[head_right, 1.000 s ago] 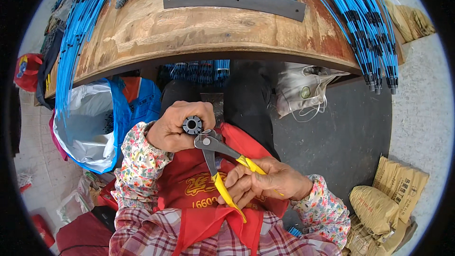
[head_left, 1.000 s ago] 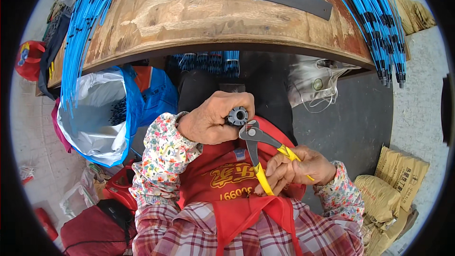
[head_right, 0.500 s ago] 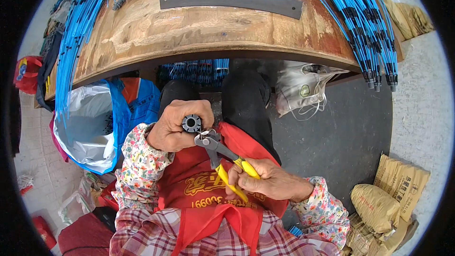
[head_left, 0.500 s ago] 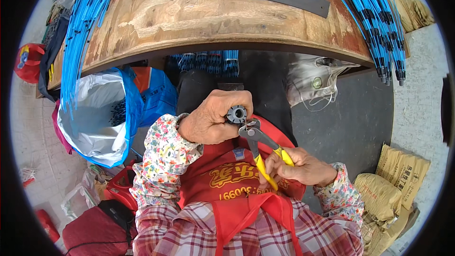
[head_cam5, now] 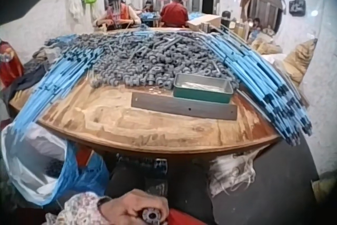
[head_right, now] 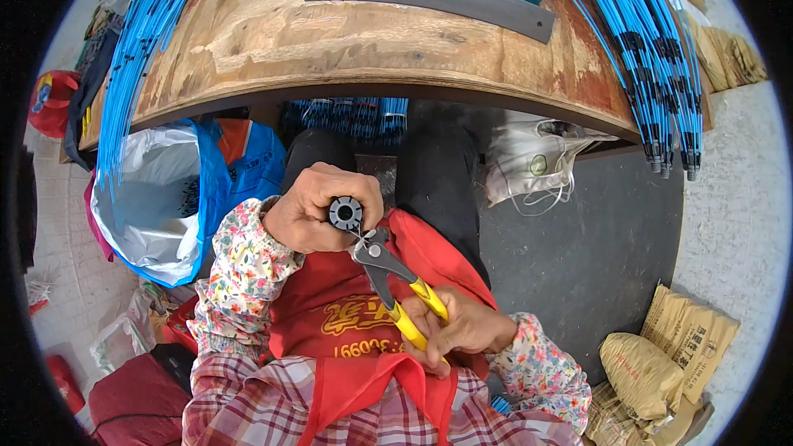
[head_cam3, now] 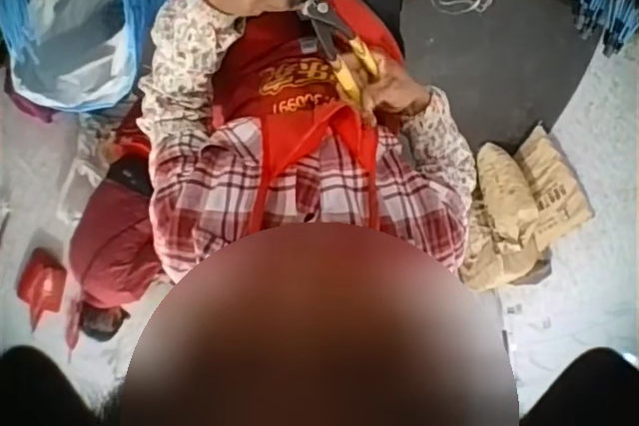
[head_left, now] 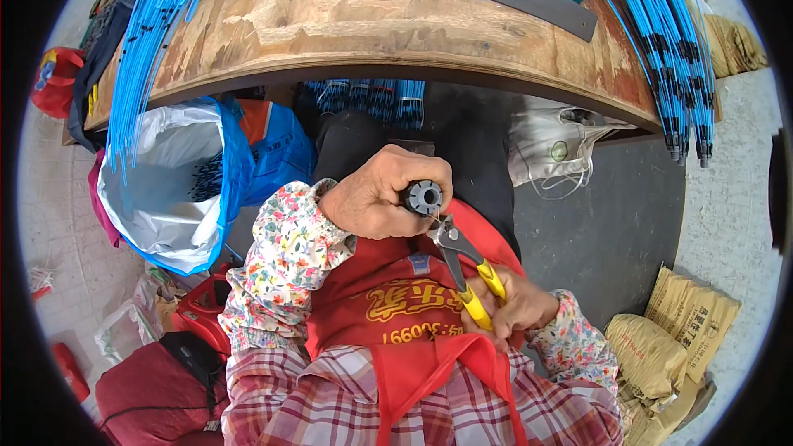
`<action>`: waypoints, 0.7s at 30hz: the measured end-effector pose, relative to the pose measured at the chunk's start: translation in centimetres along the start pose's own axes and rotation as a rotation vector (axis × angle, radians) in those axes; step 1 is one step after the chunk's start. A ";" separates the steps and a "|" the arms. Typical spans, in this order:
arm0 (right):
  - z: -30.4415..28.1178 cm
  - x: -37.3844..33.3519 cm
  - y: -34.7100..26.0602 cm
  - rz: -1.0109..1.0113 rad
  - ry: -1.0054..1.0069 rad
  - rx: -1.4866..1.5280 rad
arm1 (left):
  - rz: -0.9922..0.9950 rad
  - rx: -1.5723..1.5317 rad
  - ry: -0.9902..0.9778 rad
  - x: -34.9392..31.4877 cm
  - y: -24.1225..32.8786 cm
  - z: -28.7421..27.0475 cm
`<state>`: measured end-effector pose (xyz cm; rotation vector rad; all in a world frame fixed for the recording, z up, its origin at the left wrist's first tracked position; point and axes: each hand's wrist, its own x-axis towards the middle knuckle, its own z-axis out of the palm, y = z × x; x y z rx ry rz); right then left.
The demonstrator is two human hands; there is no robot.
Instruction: Assembling and securing bundles of blue hoses using clips and tools at a workstation.
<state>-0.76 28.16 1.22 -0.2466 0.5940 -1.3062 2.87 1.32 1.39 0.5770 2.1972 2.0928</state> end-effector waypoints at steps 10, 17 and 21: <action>-1.7 0.9 0.9 0.023 -0.204 0.062 | 0.027 -0.252 -0.083 -0.1 -0.8 -0.3; 0.4 0.5 -2.2 -0.048 0.187 -0.280 | 0.058 -0.183 0.094 -0.9 -0.9 -0.5; 0.9 0.5 -2.9 -0.380 0.544 -0.867 | 0.099 -0.093 0.201 -0.9 -0.9 -0.1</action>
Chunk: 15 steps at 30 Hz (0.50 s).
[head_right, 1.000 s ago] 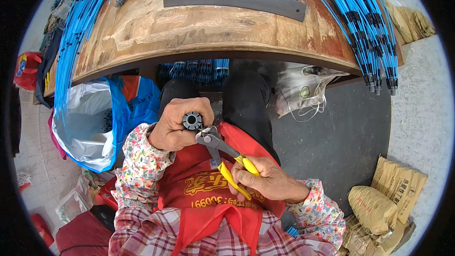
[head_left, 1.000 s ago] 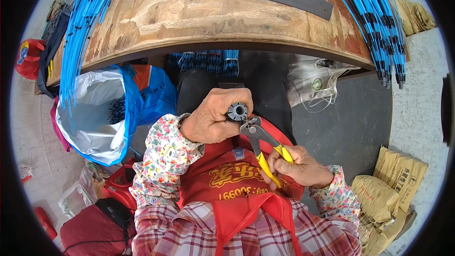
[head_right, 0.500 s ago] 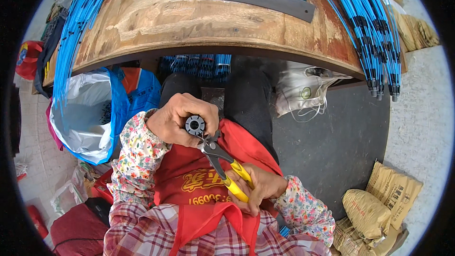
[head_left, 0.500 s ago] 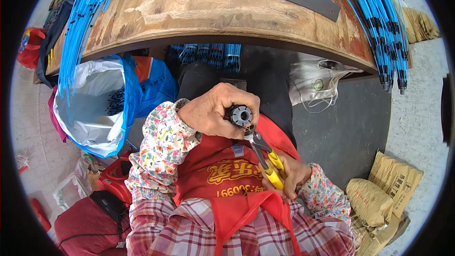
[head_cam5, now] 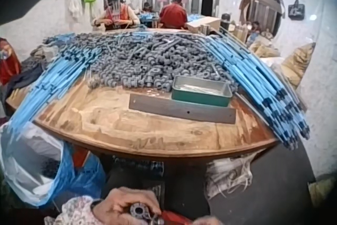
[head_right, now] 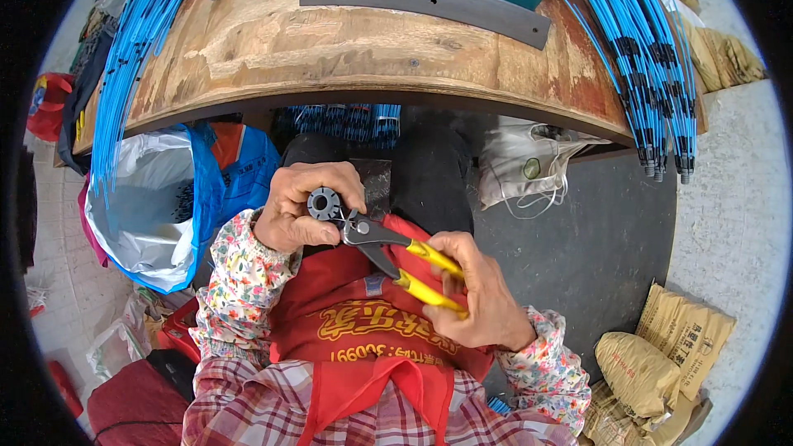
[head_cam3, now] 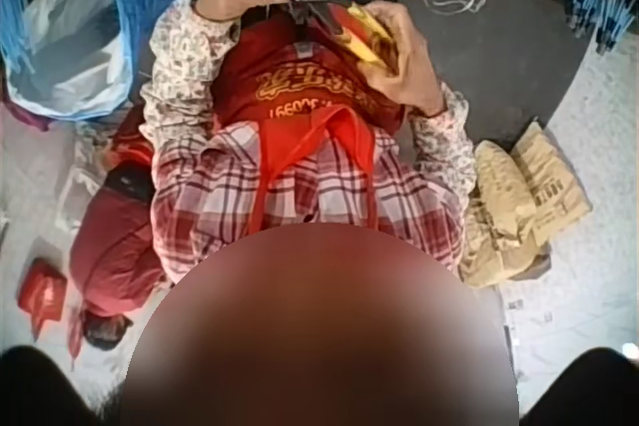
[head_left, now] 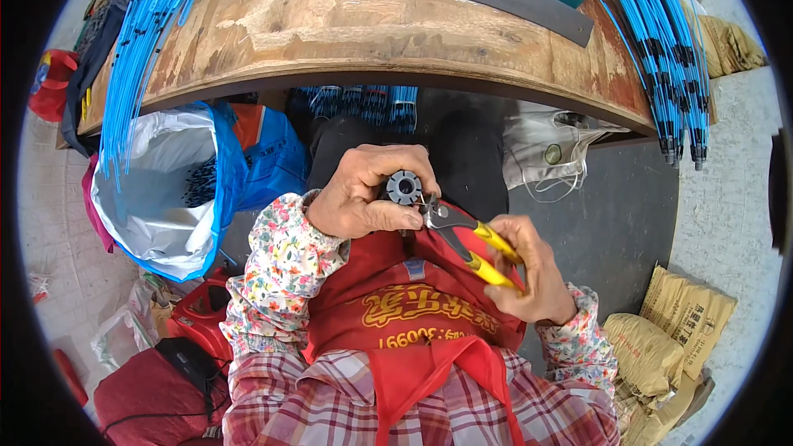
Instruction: Assembling and securing bundles of blue hoses using clips and tools at a workstation.
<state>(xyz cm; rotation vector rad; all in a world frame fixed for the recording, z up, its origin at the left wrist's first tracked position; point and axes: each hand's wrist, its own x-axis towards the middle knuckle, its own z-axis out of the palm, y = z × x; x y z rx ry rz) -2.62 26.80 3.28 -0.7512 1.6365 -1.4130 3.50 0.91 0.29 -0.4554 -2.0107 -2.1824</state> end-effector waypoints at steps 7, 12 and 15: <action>0.1 0.4 -0.5 -0.179 0.082 -0.622 | 0.066 0.141 0.060 0.0 0.2 1.0; -0.2 1.0 -0.1 0.011 -0.152 -0.291 | 0.004 0.013 0.003 -0.1 0.0 0.6; -0.4 1.4 0.9 0.393 -0.554 0.401 | 0.003 -0.087 -0.046 0.1 0.1 0.7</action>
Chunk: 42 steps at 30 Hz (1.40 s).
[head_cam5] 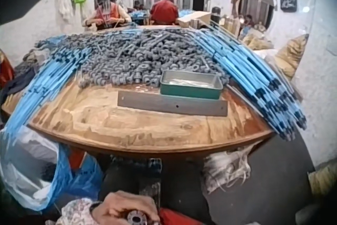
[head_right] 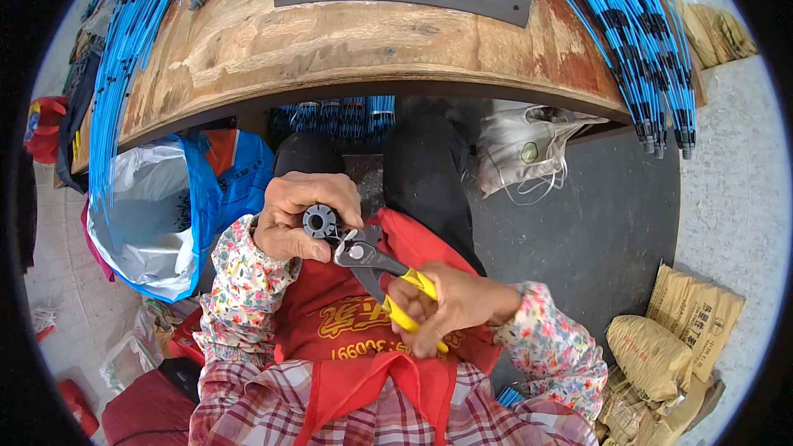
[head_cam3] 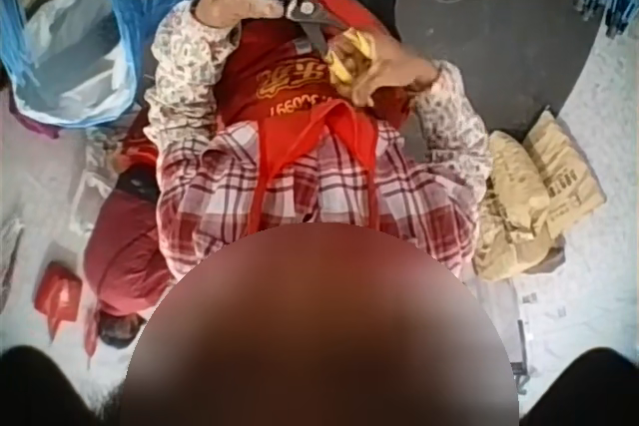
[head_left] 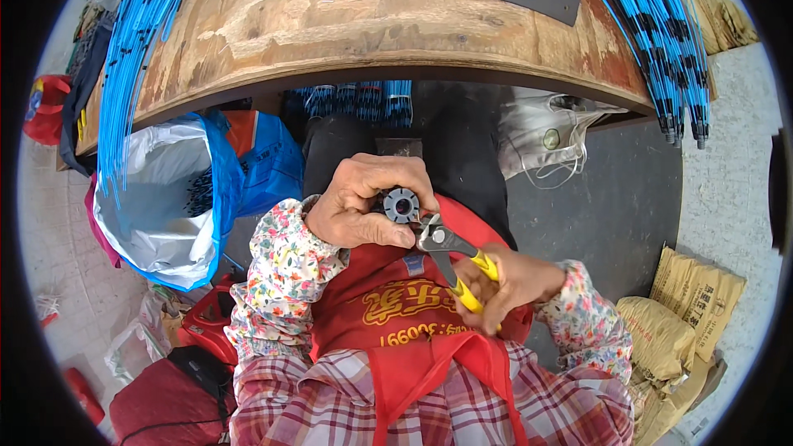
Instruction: Assembling and securing bundles of blue hoses using clips and tools at a workstation.
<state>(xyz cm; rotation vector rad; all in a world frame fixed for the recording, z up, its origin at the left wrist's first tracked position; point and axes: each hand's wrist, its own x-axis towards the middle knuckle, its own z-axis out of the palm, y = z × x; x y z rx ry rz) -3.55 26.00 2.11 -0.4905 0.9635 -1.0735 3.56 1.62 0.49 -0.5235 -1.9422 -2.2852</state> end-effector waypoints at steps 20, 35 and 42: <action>0.8 -1.1 -1.4 -0.226 0.530 -0.763 | 0.004 0.233 0.063 0.1 0.1 0.6; 0.4 -0.3 -0.5 0.072 -0.075 0.302 | -0.031 0.080 -0.170 0.5 0.3 0.2; -0.3 -0.7 -0.8 -0.196 0.256 -0.250 | 0.013 0.194 0.034 0.2 0.4 1.0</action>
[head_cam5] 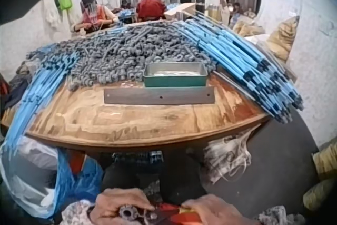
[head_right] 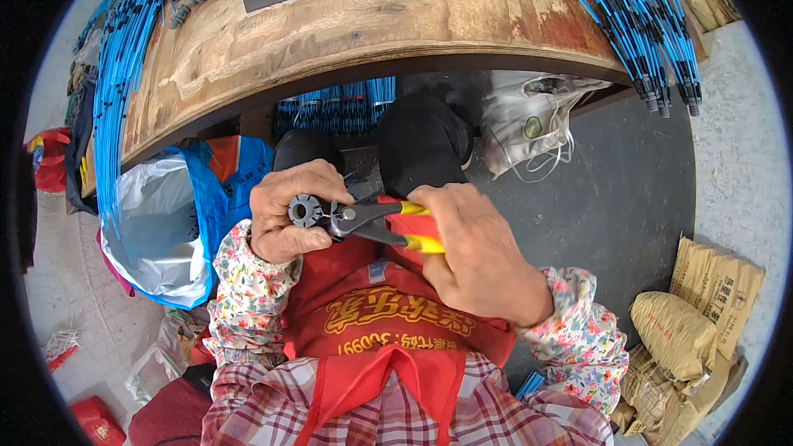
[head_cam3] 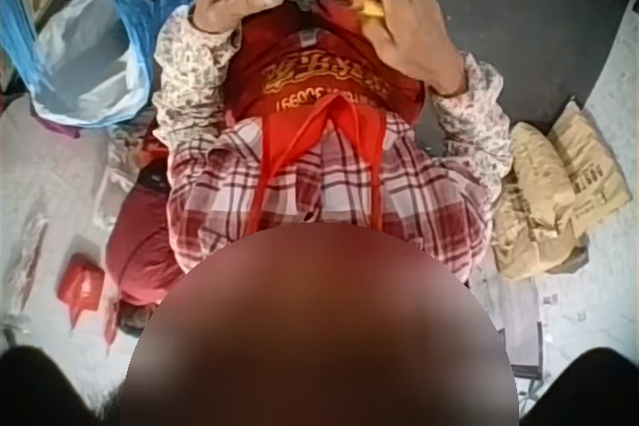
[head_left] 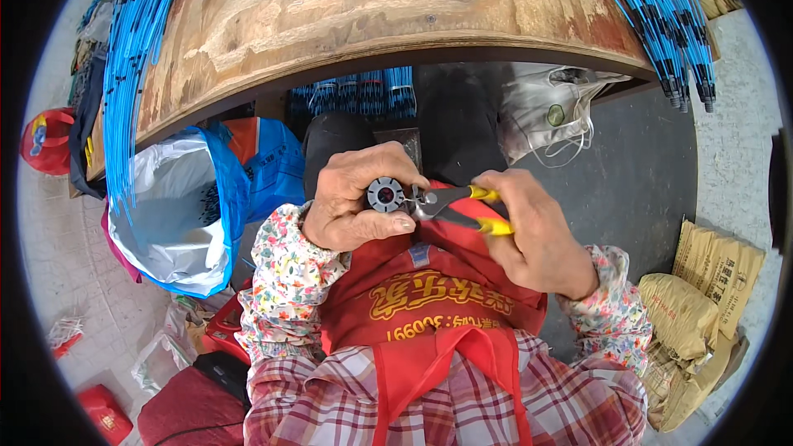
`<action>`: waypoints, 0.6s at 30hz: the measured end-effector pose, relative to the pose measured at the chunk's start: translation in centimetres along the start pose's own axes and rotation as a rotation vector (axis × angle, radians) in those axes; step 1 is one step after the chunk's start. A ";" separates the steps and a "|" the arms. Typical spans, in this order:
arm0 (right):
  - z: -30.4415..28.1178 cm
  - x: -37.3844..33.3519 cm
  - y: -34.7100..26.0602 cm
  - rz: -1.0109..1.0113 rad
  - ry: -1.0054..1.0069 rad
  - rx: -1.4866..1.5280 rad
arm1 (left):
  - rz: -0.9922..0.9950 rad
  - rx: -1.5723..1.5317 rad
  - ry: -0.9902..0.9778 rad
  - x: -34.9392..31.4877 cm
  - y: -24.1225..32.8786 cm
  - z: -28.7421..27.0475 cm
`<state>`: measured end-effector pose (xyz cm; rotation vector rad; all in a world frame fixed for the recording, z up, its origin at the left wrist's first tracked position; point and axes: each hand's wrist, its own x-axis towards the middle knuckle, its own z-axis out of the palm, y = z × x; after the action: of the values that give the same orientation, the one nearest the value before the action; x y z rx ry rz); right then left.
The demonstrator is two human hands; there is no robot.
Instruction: Assembling and securing bundles of blue hoses using clips and tools at a workstation.
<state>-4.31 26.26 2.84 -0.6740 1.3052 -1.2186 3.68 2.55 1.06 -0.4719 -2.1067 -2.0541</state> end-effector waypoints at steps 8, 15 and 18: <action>0.6 1.0 -0.8 0.133 -0.145 -0.041 | -0.070 -0.132 -0.008 -0.4 -0.5 -0.7; 0.1 1.8 0.0 0.379 -0.510 0.450 | -0.071 -0.153 -0.040 0.0 -0.3 -0.4; 0.0 1.3 -1.2 0.273 -0.316 0.214 | -0.071 -0.099 -0.042 -0.2 0.2 -0.5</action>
<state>-4.83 24.69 3.45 -0.4918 0.9525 -0.9666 3.82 2.00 1.19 -0.4635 -2.0806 -2.2152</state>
